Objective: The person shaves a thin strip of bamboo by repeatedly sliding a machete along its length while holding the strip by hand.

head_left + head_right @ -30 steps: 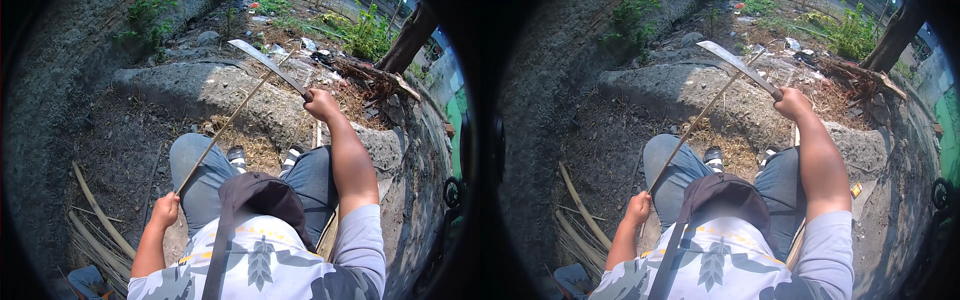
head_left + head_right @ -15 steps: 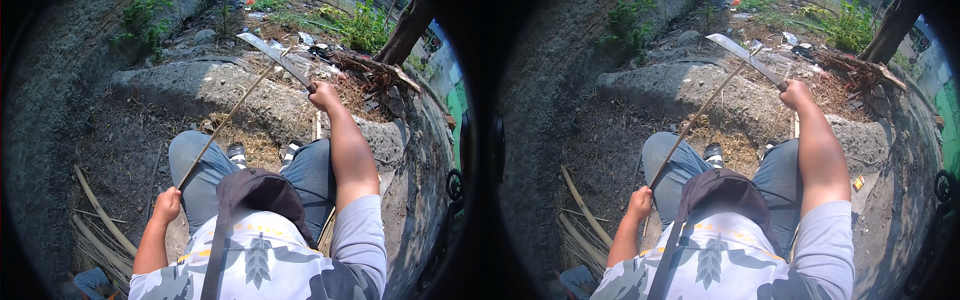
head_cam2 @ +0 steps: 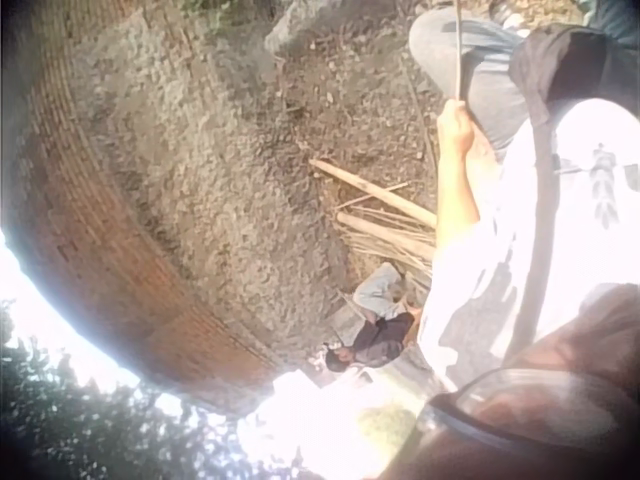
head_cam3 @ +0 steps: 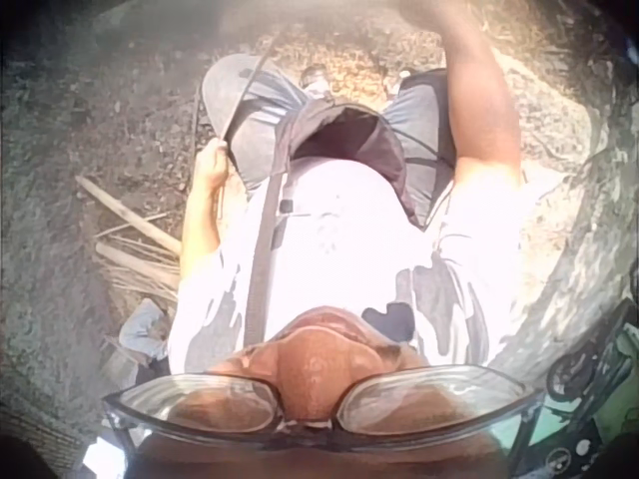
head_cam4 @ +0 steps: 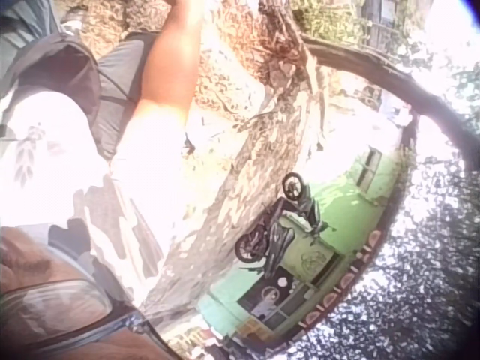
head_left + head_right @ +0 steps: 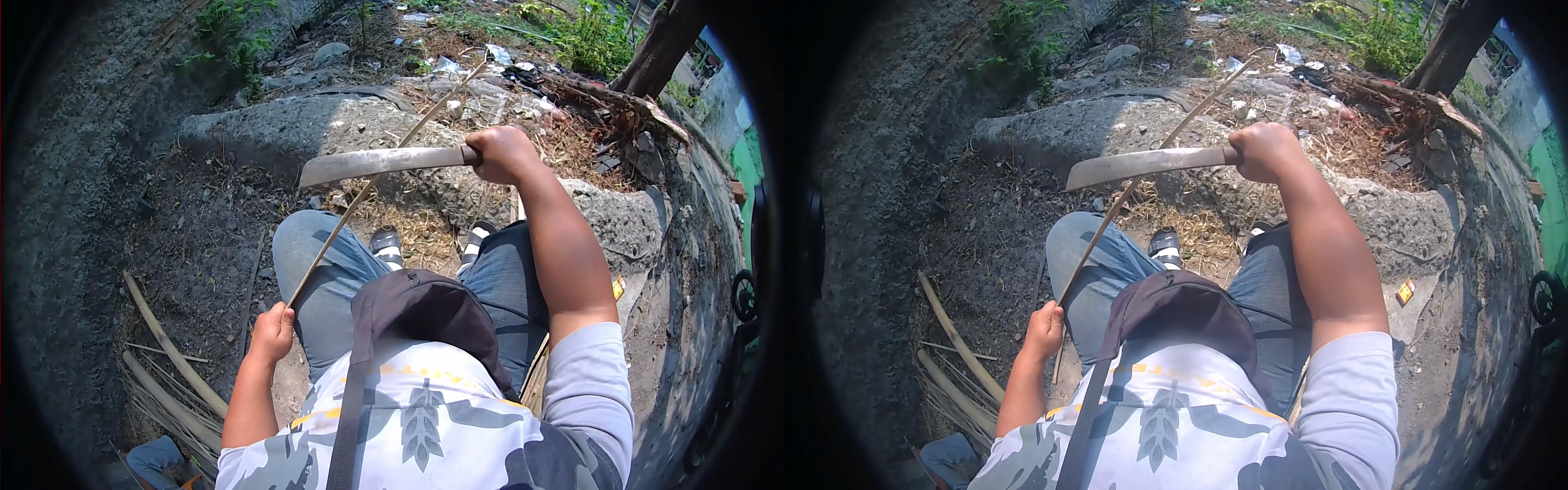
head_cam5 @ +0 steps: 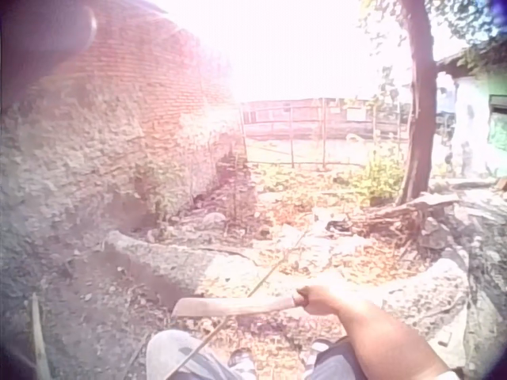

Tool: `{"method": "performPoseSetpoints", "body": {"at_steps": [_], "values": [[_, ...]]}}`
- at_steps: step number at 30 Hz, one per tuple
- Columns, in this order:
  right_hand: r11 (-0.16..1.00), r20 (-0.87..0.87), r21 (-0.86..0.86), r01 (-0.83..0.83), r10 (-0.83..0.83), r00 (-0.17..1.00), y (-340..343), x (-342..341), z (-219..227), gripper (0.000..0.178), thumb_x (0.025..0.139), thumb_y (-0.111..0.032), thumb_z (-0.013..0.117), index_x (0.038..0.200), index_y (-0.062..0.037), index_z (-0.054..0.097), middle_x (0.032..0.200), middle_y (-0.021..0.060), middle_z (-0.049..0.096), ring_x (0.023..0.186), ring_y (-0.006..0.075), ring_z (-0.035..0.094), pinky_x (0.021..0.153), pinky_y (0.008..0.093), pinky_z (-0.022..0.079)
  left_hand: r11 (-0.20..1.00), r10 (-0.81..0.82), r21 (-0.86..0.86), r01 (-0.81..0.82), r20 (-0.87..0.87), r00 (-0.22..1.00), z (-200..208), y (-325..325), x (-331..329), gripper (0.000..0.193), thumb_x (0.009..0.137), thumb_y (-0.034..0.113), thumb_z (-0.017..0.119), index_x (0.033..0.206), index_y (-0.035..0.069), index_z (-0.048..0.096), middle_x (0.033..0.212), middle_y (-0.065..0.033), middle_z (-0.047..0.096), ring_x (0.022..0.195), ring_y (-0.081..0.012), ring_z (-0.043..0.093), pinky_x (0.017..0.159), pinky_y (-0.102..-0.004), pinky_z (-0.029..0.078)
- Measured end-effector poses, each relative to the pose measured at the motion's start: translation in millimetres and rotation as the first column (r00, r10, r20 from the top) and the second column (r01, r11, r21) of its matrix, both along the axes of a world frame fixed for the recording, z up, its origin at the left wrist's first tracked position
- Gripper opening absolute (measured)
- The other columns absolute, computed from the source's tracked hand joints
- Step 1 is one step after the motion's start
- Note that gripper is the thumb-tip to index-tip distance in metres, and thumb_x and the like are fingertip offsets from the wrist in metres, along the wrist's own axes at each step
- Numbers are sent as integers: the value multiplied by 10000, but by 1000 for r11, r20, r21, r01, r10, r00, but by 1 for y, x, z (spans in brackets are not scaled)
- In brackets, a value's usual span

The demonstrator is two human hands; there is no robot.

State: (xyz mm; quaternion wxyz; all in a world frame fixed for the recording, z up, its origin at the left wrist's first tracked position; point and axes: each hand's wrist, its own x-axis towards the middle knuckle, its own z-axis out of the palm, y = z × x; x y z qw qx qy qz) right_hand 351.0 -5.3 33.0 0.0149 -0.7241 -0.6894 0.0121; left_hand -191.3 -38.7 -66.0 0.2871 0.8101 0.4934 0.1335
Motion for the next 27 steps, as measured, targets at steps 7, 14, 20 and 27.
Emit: {"method": "performPoseSetpoints", "body": {"at_steps": [7, 14, 20, 27], "values": [[774, -307, -111, 624, -624, 719, -2, 65, -48, 328, 852, -269, 635, 1129, -124, 735, 1149, 177, 743, 1101, 369, 698, 938, 469, 543, 999, 3, 35, -1, -60, 998, 14, 1, 18, 484, 1085, 424, 489, 830, 13, 503, 701, -261, 562, 684, -503, 582, 586, -521, 430], [948, -411, -194, 251, -311, 857, -5, 49, -28, 329, 773, -243, 682, 1068, -108, 739, 1039, 206, 748, 999, 375, 711, 894, 469, 551, 999, -21, -30, 19, -59, 998, 14, 6, 13, 478, 1089, 411, 492, 826, 12, 496, 696, -253, 557, 660, -467, 577, 589, -494, 433], [991, -191, -130, 14, -39, 981, 9, 10, -9, 348, 742, -145, 725, 1089, -127, 747, 990, 156, 756, 962, 355, 718, 823, 449, 548, 998, -20, -59, 21, 13, 1000, 9, 4, 3, 511, 1090, 440, 488, 813, 12, 474, 658, -221, 521, 588, -398, 529, 557, -454, 409], [807, -620, -185, 561, -538, 571, -12, 98, -75, 317, 709, -198, 760, 978, -36, 718, 854, 130, 729, 786, 246, 691, 756, 386, 541, 998, 24, 56, -23, -29, 999, 5, 2, 19, 524, 1058, 461, 539, 788, 17, 465, 684, -255, 554, 671, -504, 567, 567, -524, 416]]}}
